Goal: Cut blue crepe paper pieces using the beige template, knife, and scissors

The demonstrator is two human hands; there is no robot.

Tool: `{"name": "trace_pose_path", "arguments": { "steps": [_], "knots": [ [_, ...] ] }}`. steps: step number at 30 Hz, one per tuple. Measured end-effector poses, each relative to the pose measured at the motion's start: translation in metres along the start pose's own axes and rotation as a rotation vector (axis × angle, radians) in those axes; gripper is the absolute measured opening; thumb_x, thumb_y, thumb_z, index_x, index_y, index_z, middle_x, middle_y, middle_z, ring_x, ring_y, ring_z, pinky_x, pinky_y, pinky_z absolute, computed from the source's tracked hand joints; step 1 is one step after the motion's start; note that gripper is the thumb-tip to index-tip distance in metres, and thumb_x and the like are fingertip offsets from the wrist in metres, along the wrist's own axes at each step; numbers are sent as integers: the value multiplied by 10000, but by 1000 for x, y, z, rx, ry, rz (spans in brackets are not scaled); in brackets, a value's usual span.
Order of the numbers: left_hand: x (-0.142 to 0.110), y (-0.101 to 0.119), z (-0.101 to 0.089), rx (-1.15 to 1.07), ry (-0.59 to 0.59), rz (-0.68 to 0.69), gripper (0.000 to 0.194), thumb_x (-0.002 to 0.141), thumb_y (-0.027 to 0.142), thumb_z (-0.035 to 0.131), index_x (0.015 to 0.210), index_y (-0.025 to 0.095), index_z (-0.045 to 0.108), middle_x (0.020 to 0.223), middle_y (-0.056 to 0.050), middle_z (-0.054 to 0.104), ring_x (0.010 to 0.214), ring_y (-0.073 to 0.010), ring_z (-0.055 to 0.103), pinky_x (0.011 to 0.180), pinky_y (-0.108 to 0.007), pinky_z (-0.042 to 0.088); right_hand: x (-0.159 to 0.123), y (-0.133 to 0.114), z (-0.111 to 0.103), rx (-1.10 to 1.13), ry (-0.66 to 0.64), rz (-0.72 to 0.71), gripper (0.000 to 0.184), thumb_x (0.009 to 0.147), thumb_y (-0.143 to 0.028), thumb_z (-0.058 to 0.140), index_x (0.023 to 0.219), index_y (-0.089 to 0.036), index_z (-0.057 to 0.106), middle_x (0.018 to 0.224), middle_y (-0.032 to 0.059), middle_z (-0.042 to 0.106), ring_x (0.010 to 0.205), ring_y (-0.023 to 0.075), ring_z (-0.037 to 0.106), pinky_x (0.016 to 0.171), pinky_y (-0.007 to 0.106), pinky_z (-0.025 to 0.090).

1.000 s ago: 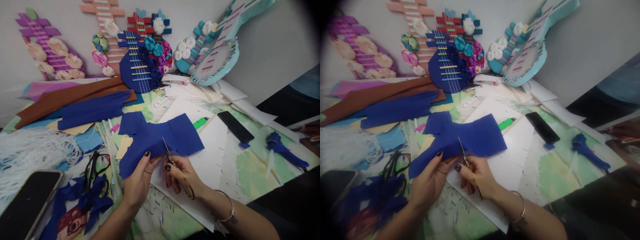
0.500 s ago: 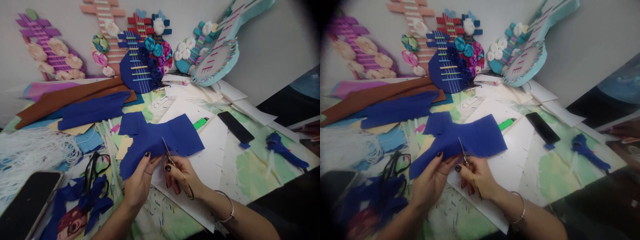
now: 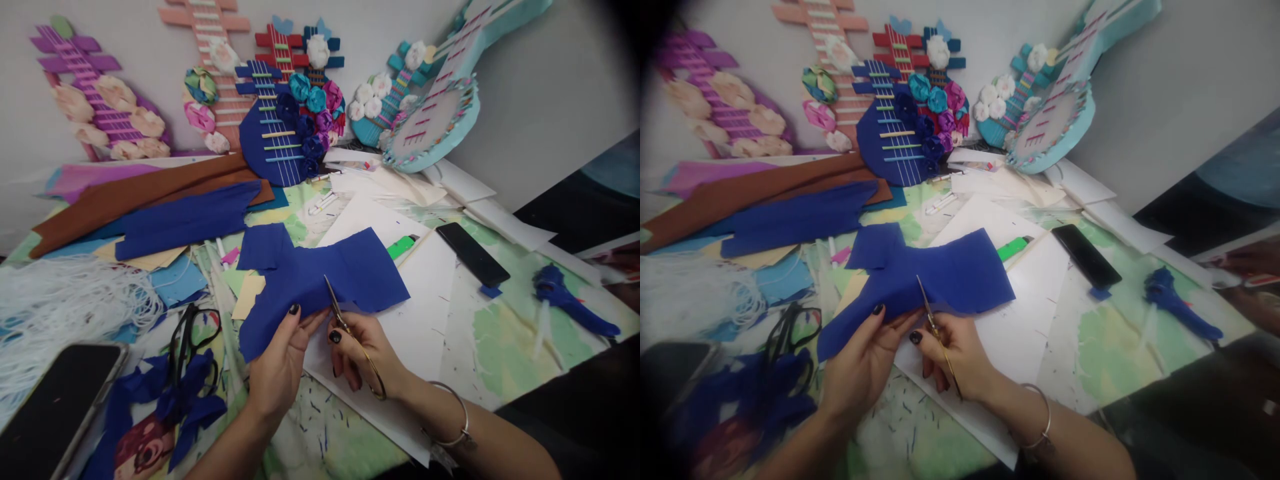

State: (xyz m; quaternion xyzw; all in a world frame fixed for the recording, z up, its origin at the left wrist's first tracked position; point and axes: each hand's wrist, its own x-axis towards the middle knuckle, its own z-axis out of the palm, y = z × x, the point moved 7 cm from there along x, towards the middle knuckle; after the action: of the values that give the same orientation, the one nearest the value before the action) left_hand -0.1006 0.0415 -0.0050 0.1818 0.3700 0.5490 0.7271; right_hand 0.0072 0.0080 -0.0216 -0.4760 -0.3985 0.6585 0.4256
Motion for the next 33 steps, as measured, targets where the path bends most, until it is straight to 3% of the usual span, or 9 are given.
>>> {"name": "trace_pose_path", "arguments": {
  "steps": [10,33],
  "knots": [
    [-1,2,3,21,-22,14,459,704,244,757,1149,173,668,1093,-94,727,1094,-326,651,1074,-539,410,1,3,0,0,2,28,412,806,-563,624,792,-175,485,445,-54,547,250,52,404,250,131,255],
    [0,0,0,-4,48,-21,386,693,251,747,1057,137,686,896,-98,758,955,-319,708,991,-537,490,0,4,2,-1,7,51,429,804,-588,616,822,-176,497,430,-64,537,241,57,401,242,133,267]
  ]
}}
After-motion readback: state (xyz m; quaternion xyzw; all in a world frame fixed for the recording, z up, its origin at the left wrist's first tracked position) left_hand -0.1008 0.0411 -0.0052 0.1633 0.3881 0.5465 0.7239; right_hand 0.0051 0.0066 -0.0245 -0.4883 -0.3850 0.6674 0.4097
